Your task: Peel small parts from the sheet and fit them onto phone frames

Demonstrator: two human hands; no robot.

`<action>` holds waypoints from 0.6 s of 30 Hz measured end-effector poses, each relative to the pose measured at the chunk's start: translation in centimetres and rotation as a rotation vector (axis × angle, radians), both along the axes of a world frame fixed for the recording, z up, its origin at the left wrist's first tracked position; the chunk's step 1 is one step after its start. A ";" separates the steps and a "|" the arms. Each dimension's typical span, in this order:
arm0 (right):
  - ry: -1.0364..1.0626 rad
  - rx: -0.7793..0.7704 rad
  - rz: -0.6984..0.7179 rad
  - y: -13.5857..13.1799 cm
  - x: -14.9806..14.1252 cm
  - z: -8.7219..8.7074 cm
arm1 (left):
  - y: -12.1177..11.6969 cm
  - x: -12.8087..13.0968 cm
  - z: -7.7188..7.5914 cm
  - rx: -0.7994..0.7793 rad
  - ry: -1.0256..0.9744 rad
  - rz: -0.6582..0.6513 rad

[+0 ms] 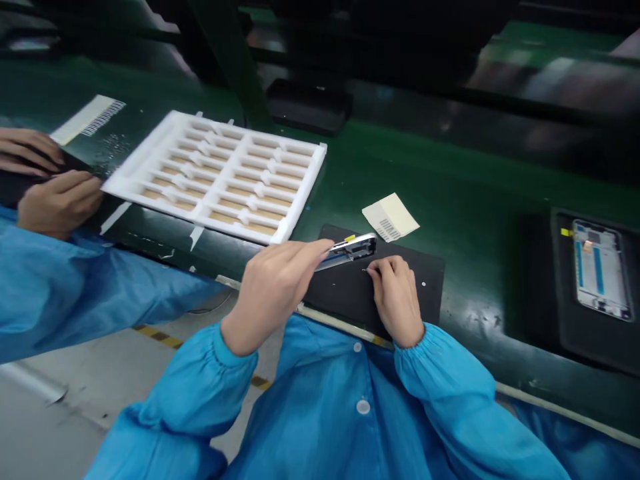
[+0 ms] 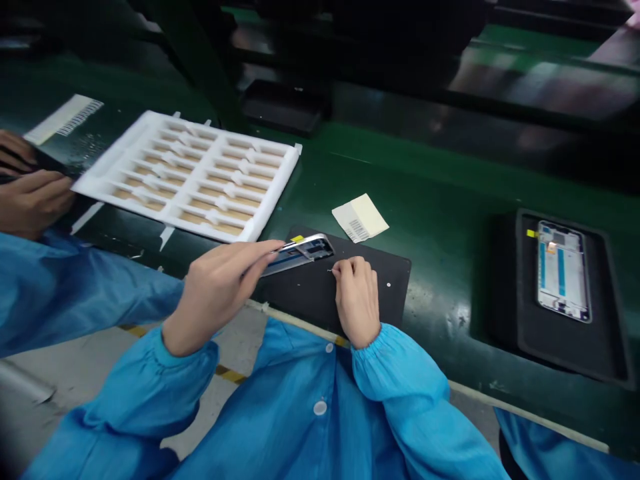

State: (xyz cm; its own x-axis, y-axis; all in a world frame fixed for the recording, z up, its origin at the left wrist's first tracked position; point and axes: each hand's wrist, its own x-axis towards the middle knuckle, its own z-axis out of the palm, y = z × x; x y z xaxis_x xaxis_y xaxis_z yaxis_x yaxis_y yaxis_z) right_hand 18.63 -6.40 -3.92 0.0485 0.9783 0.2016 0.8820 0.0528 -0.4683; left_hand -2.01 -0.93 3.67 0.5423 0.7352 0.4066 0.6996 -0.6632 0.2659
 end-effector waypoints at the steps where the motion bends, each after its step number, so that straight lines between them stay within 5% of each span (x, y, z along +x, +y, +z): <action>1: 0.058 0.017 -0.008 0.0 0.2 0.0 | 0.2 0.3 -0.3 0.002 0.016 -0.008; 5: 0.397 0.114 -0.104 -0.7 1.8 1.0 | 0.7 1.3 -0.9 0.007 0.031 -0.048; 10: 0.576 0.280 -0.205 -2.6 2.6 4.6 | 0.4 2.4 -1.8 -0.073 0.018 -0.234; 18: 0.735 0.044 -0.040 -0.8 2.3 6.7 | -0.3 3.5 -2.8 -0.098 -0.179 -0.215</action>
